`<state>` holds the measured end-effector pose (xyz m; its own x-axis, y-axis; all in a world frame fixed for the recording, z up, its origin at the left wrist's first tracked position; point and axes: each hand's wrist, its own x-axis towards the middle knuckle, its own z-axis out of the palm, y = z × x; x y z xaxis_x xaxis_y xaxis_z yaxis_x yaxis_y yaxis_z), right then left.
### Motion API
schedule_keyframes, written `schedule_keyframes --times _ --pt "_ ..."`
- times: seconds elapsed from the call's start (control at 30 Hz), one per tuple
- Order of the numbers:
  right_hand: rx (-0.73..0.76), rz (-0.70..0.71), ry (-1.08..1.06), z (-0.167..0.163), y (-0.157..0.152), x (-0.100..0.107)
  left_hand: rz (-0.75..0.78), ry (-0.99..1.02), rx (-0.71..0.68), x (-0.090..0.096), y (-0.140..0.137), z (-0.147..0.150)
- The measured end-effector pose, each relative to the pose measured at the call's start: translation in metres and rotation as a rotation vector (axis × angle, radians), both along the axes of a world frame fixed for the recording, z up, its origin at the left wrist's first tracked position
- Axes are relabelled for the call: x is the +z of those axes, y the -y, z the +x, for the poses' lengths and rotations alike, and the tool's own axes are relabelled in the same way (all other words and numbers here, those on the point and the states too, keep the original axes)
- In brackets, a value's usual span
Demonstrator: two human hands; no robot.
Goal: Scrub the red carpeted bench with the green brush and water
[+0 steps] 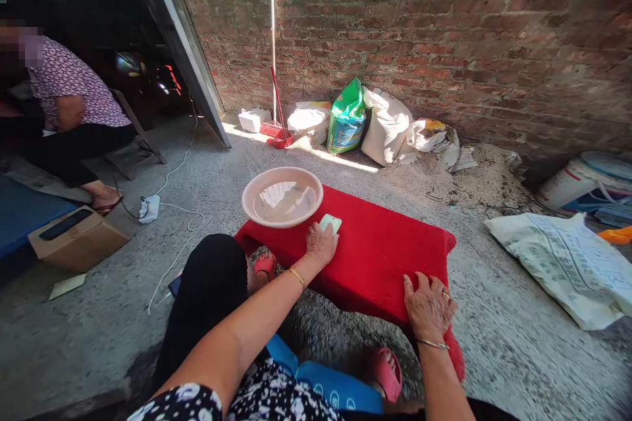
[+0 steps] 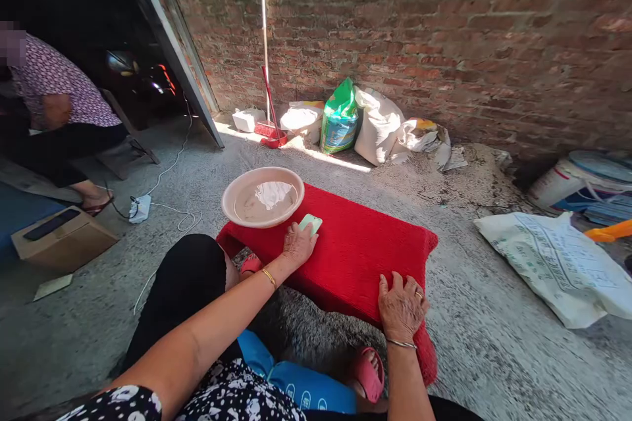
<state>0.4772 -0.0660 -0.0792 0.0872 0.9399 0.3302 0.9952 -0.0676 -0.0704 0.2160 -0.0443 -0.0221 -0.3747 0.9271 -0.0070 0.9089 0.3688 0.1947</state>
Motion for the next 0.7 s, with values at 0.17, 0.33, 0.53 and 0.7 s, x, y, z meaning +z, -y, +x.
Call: schedule_keyframes --times 0.17,0.33,0.53,0.7 --pt "-0.003 -0.016 0.004 -0.001 0.0 0.001 -0.018 0.048 -0.253 -0.011 0.005 0.045" --pt "-0.004 -0.016 0.026 -0.001 0.002 0.002 0.053 0.099 -0.234 0.001 -0.006 0.031" --pt "-0.005 0.015 0.046 -0.002 0.001 0.001 0.02 0.071 -0.026 0.003 -0.018 0.006" --pt "0.0 0.021 0.044 -0.001 0.001 0.001 -0.007 0.135 -0.289 -0.015 -0.009 0.062"
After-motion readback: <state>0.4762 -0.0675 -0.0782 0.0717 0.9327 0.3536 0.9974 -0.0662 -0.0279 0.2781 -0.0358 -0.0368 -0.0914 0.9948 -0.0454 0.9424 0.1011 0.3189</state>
